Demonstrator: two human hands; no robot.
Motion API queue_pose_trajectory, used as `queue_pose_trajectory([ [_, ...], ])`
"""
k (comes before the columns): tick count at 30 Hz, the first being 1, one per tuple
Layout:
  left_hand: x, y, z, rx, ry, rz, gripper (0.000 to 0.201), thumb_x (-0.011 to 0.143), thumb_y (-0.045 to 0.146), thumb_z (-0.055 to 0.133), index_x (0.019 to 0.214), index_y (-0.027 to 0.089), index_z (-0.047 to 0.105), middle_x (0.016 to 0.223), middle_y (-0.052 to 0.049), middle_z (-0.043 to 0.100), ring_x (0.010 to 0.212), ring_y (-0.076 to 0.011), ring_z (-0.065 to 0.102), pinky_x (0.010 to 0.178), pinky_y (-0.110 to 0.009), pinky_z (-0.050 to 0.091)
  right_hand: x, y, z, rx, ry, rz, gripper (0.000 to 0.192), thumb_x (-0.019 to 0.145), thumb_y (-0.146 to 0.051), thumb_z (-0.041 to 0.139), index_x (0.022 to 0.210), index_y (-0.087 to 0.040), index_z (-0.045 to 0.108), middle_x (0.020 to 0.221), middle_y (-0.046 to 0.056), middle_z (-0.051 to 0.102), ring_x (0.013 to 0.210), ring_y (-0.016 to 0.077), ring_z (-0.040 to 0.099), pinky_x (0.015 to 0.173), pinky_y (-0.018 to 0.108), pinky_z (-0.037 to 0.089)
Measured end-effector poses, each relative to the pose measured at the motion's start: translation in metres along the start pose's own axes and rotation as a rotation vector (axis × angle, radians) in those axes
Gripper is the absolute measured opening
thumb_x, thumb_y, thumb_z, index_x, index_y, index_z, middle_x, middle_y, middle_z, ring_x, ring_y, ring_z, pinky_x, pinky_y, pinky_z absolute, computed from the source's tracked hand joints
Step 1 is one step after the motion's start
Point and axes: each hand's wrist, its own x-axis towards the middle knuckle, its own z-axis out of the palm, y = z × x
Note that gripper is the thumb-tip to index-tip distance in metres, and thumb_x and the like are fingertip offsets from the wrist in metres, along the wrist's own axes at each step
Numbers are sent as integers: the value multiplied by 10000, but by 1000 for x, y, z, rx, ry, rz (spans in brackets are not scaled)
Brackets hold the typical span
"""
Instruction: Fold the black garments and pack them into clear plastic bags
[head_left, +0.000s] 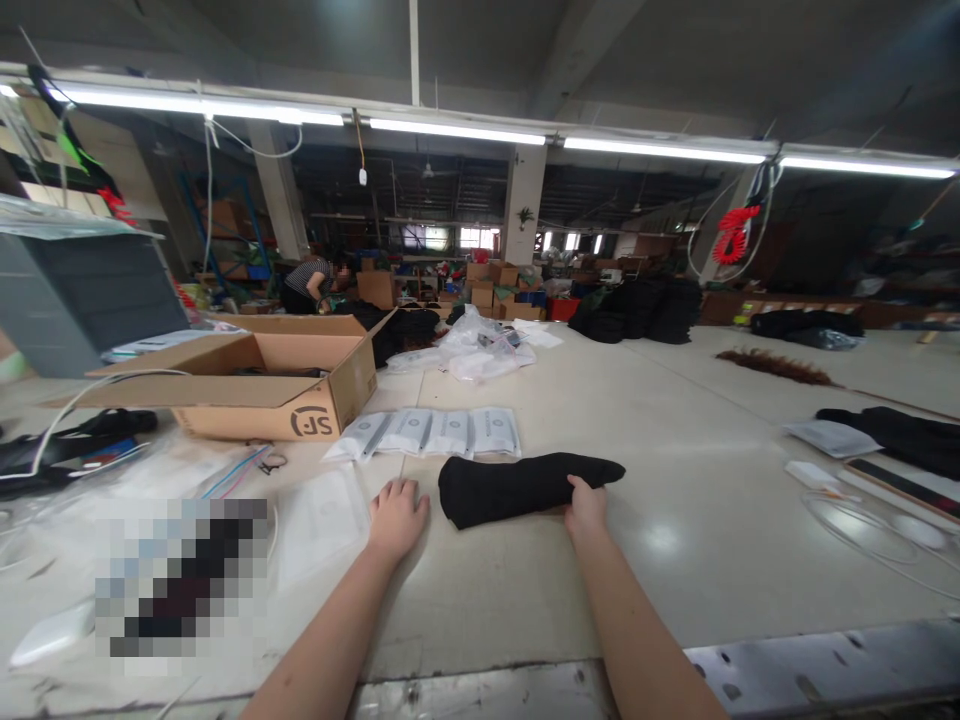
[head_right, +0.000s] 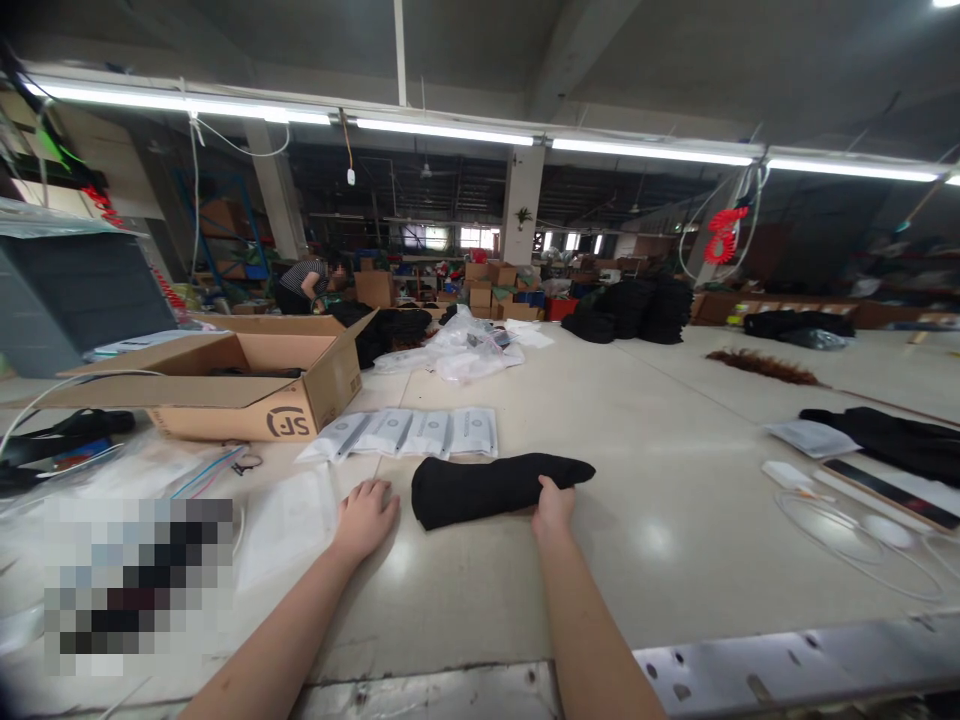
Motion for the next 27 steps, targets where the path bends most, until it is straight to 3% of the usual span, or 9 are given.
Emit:
queue_pose_trajectory([
  [4, 1, 1, -5, -111, 39, -12, 405, 941, 377, 421, 1213, 165, 635, 1261, -140, 643, 1231, -331, 537, 1066, -524, 364, -12, -7, 3, -246, -56, -323, 480, 757, -294, 674, 1203, -122, 628, 1177, 138, 704, 1119, 273, 663, 1038, 422, 494],
  [7, 2, 5, -9, -362, 85, 85, 400, 953, 400, 406, 1165, 164, 650, 1205, -135, 664, 1180, -284, 585, 1067, -461, 410, -38, -14, 7, -476, -212, -563, 547, 820, -423, 644, 1267, -109, 618, 1252, 175, 672, 1226, 310, 598, 1116, 467, 404],
  [10, -1, 13, -9, -769, 16, 178, 516, 952, 544, 409, 1248, 171, 610, 1252, -135, 650, 1158, -257, 614, 1017, -416, 479, -73, -13, 14, -587, -596, -755, 663, 860, -436, 631, 1432, -130, 497, 1411, 172, 574, 1333, 293, 520, 1149, 460, 369],
  [12, -4, 22, -7, -1046, -133, 148, 662, 936, 648, 378, 1384, 180, 512, 1312, -145, 629, 1129, -259, 642, 967, -428, 518, -95, -7, 20, -706, -865, -917, 728, 884, -434, 617, 1516, -151, 389, 1551, 163, 412, 1443, 291, 384, 1189, 486, 303],
  [14, -7, 30, -3, -1202, -246, 75, 763, 899, 685, 446, 1470, 180, 416, 1369, -159, 599, 1167, -271, 634, 974, -427, 520, -111, 1, 26, -893, -1012, -1045, 666, 929, -454, 559, 1510, -165, 408, 1592, 156, 334, 1491, 307, 284, 1206, 542, 237],
  [18, -6, 42, 2, -1235, -261, -115, 872, 764, 515, 748, 1472, 151, 391, 1282, -168, 659, 1122, -282, 663, 978, -423, 526, -117, 14, 34, -1144, -1006, -1101, 557, 1009, -438, 399, 1467, -133, 477, 1583, 171, 338, 1501, 311, 256, 1205, 554, 213],
  [21, 0, 42, 0, -1318, -222, -168, 790, 805, 443, 722, 1468, 178, 383, 1186, -132, 709, 1016, -254, 707, 915, -421, 560, -106, 17, 34, -1205, -897, -1050, 554, 1013, -447, 378, 1466, -146, 484, 1579, 164, 350, 1497, 320, 262, 1197, 547, 225],
  [24, 7, 35, -3, -1383, -144, -142, 683, 869, 415, 659, 1468, 220, 396, 1338, -141, 636, 1115, -247, 675, 932, -385, 553, -97, 19, 31, -1289, -817, -928, 557, 1017, -479, 342, 1447, -171, 517, 1573, 157, 370, 1488, 339, 277, 1168, 542, 268],
  [27, 14, 27, 3, -1355, -92, -112, 709, 843, 317, 688, 1480, 260, 382, 1511, -143, 478, 1171, -248, 648, 972, -383, 535, -96, 22, 30, -1354, -777, -848, 585, 1000, -520, 362, 1442, -173, 527, 1579, 164, 358, 1484, 360, 277, 1153, 544, 279],
])
